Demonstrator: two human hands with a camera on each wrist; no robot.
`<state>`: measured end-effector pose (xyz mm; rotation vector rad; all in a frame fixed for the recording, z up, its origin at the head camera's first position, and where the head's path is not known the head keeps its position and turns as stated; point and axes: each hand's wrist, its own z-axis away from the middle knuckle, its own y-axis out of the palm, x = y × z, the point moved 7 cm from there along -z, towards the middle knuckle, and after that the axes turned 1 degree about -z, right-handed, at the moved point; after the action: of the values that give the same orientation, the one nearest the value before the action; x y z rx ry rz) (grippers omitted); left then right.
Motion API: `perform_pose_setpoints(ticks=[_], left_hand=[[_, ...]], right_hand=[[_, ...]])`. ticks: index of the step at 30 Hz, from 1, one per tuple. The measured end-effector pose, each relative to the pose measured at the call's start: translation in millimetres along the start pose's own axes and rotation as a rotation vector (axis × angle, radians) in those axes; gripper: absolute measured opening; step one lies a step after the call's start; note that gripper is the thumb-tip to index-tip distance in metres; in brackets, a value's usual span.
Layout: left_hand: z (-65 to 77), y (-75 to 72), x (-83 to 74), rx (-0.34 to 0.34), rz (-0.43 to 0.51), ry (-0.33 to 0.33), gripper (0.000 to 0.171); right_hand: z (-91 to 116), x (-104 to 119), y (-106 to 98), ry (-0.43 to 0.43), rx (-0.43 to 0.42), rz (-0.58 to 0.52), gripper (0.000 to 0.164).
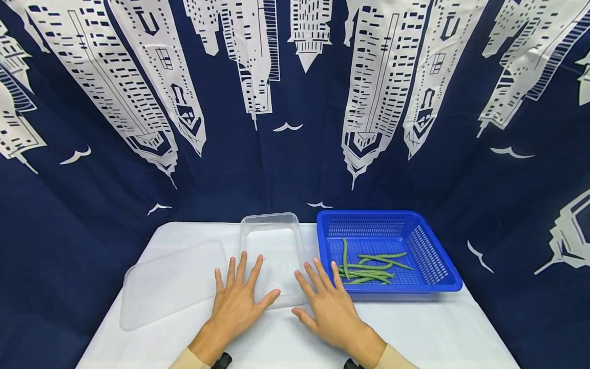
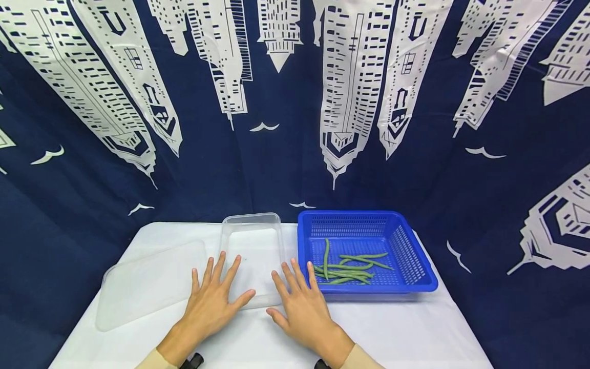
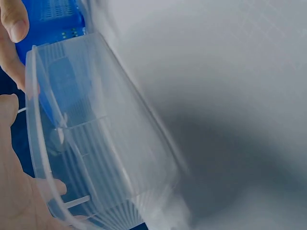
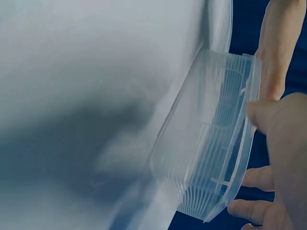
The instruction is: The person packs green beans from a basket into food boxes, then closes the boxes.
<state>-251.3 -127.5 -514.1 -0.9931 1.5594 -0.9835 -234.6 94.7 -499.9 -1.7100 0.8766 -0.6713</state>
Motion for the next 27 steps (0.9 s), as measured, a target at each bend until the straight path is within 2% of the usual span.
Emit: perform_pose_setpoints(ticks=[6,11,14,19,20,25,26,27], left_hand=[[3.9,4.9,10.2,-0.003,0.011,-0.024,0.099],[5.3,5.8,13.8,-0.049,0.027,-0.024,0.096],[6.9,9.1,13.7,-0.038,0.05,-0.029,0.096],[4.4,9.2,14.2,-0.024,0.066,-0.031,0.099],[3.5,8.1,14.4,-0.025,0.067,-0.029,0.099],[1.1,7.3,15.6,-0.009,0.08,-0.021,0.102],[2.4,7.5,16.6,-0.008,0.082,-0.022,0.103],[3.8,7.4,17.2,-0.012,0.086,-0.019,0.104]], right_hand=[[2,12,-2,-0.049,-0.074,0.066,0.064],[4,14,-3,-0.06,-0.108,0.119,0.049],[8,13,-5,-0.067,-0.127,0.135,0.038],[9,12,-10,-0.097,-0.19,0.104,0.025],[9,4,8,-0.112,-0.224,0.102,0.023],[11,2,6,-0.158,-0.305,0.067,0.019],[11,4,5,-0.166,-0.308,0.068,0.019],[12,12,-16,-0.167,-0.293,0.06,0.022]])
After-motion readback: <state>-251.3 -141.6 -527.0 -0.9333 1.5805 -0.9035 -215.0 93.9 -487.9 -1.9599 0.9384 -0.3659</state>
